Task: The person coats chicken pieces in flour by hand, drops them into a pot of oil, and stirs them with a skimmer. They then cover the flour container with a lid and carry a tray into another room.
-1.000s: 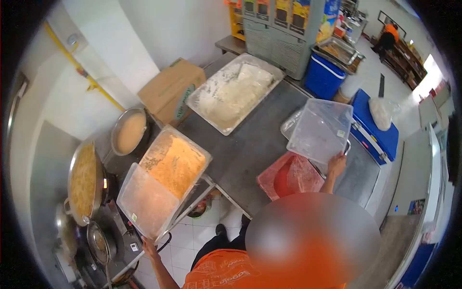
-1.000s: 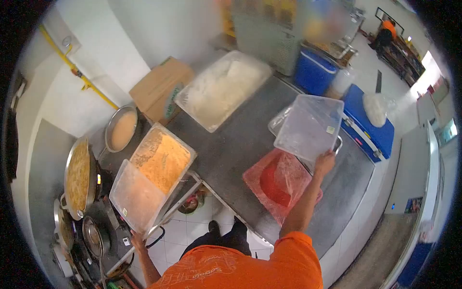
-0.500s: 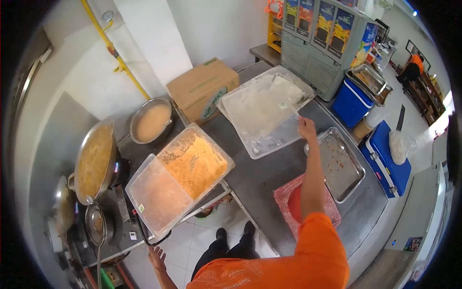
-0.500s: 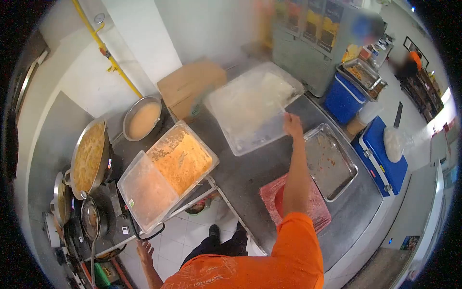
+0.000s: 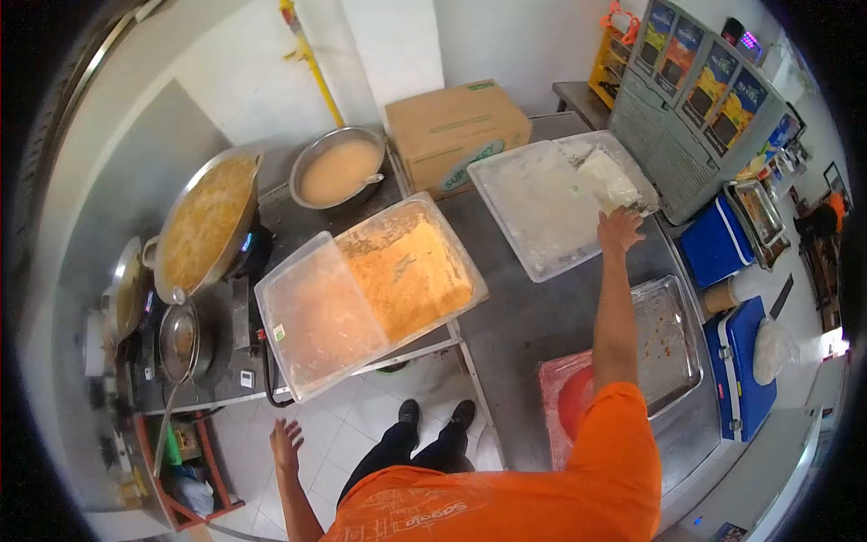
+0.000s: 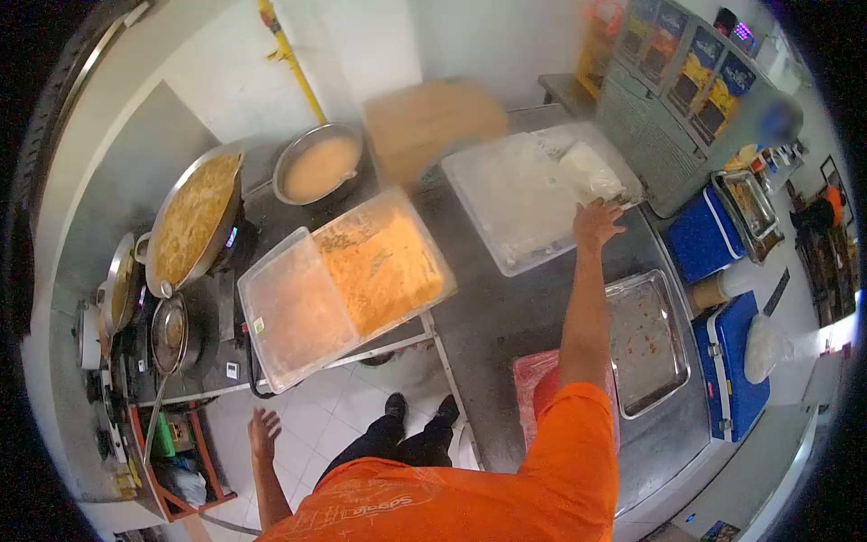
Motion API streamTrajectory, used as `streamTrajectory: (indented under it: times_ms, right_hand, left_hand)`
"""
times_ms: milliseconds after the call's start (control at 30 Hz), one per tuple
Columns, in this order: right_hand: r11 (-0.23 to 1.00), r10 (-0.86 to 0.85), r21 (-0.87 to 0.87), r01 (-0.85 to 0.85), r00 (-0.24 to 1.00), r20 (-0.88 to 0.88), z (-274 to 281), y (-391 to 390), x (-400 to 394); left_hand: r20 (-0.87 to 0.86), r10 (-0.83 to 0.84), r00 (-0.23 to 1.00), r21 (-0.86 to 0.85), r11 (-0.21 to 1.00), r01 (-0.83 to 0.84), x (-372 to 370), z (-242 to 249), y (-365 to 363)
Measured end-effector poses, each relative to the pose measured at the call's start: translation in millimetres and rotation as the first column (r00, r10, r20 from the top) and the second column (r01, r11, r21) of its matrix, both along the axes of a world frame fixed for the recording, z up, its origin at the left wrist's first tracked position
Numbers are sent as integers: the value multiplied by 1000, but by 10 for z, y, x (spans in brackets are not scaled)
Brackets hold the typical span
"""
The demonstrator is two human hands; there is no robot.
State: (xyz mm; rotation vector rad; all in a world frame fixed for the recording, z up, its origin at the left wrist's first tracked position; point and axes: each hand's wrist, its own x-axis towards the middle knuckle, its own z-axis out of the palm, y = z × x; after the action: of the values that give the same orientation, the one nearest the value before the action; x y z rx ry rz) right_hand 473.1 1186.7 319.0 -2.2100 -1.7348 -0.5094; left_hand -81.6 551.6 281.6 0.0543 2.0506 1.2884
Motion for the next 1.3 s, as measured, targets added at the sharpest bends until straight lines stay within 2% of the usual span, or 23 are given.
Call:
streamTrajectory:
  times_ms: [33, 100, 133, 167, 200, 233, 267, 333, 367, 433, 467, 533, 600, 667, 733, 900, 967, 1000, 1033, 1067, 1133, 1200, 1300]
  right_hand:
    - [988, -81, 142, 53, 977, 199, 90, -146, -148]
    - [939, 192, 278, -202, 979, 65, -22, -368, -548]
    - [790, 531, 292, -539, 840, 111, -518, -278, -617]
    - [873, 485, 163, -459, 787, -380, -199, -764, -1142]
    - [807, 557, 101, -582, 692, -459, -67, -1109, -1467]
    - [799, 535, 63, -598, 659, -528, -311, -1246, -1756]
    - [696, 536, -216, -685, 696, -477, 92, -1513, -1967]
    - [736, 355, -138, -662, 552, -754, -825, -1439, -2242]
    - [763, 340, -136, -631, 572, -746, -780, -1528, -2315]
    - [920, 153, -140, -367, 663, -733, -590, -1660, -2471]
    - [932, 134, -139, -335, 674, -726, -483, -1750, -2527]
    - [949, -59, -276, -155, 769, -636, -245, -1953, -2624]
    - [973, -43, -204, -103, 795, -606, 118, -2252, -2601]
    - [984, -18, -159, -87, 826, -564, 346, -2563, -2442]
    - [998, 66, 18, -64, 909, -413, 524, -2744, -2219]
    - [996, 62, 91, -23, 890, -452, 1209, -2848, -1496]
    - [995, 56, 98, -10, 878, -476, 1352, -2685, -1152]
    - [994, 55, 110, -4, 879, -474, 1387, -2568, -952]
    - [992, 59, 123, 0, 879, -473, 1431, -2424, -762]
    - [992, 63, 123, -5, 877, -477, 1482, -2257, -598]
    - [981, -19, 163, 103, 894, -447, 1572, -1849, -275]
    - [973, -8, 204, 111, 895, -446, 1467, -1287, 218]
    - [980, -137, 55, 190, 853, -504, 1435, -424, 849]
  left_hand:
    - [-63, -34, 997, -8, 999, 34, -75, -15, 134]
    - [-155, -89, 984, -11, 996, 89, -202, -19, 456]
    - [-185, -111, 976, -7, 994, 111, -258, -2, 628]
    - [-180, -111, 977, -1, 994, 113, -317, 25, 817]
    - [-141, -149, 979, 99, 981, 164, -374, 51, 1008]
    - [-104, -196, 975, 199, 956, 214, -433, 42, 1109]
    - [-97, -217, 971, 202, 951, 233, -599, -68, 1121]
    - [-144, -413, 899, 36, 906, 422, -1034, -352, 1204]
    - [-142, -447, 883, 48, 888, 458, -1025, -301, 1279]
    - [-9, -288, 958, 293, 915, 278, -919, -102, 1359]
    - [33, -344, 938, 341, 886, 313, -1022, -120, 1338]
    - [8, -388, 922, 356, 862, 360, -1179, -182, 1243]
    - [-24, -439, 898, 380, 827, 414, -1340, -101, 1339]
    - [-58, -402, 914, 376, 839, 393, -1153, 340, 1148]
    - [-66, -432, 899, 380, 822, 423, -937, 799, 1116]
    - [-75, -442, 894, 354, 826, 438, -534, 1566, 1393]
    - [-226, -483, 846, 291, 795, 532, -331, 1785, 1763]
    - [-228, -505, 832, 237, 800, 551, -140, 1986, 1971]
    - [-229, -502, 834, 236, 803, 548, 15, 2030, 2201]
    - [-263, -543, 797, 275, 750, 601, 159, 2054, 2434]
    - [-298, -588, 752, 330, 676, 659, 492, 2103, 2982]
    - [-301, -599, 742, 389, 633, 669, 886, 2005, 3575]
    - [-370, -619, 693, 396, 570, 720, 1475, 1725, 4424]
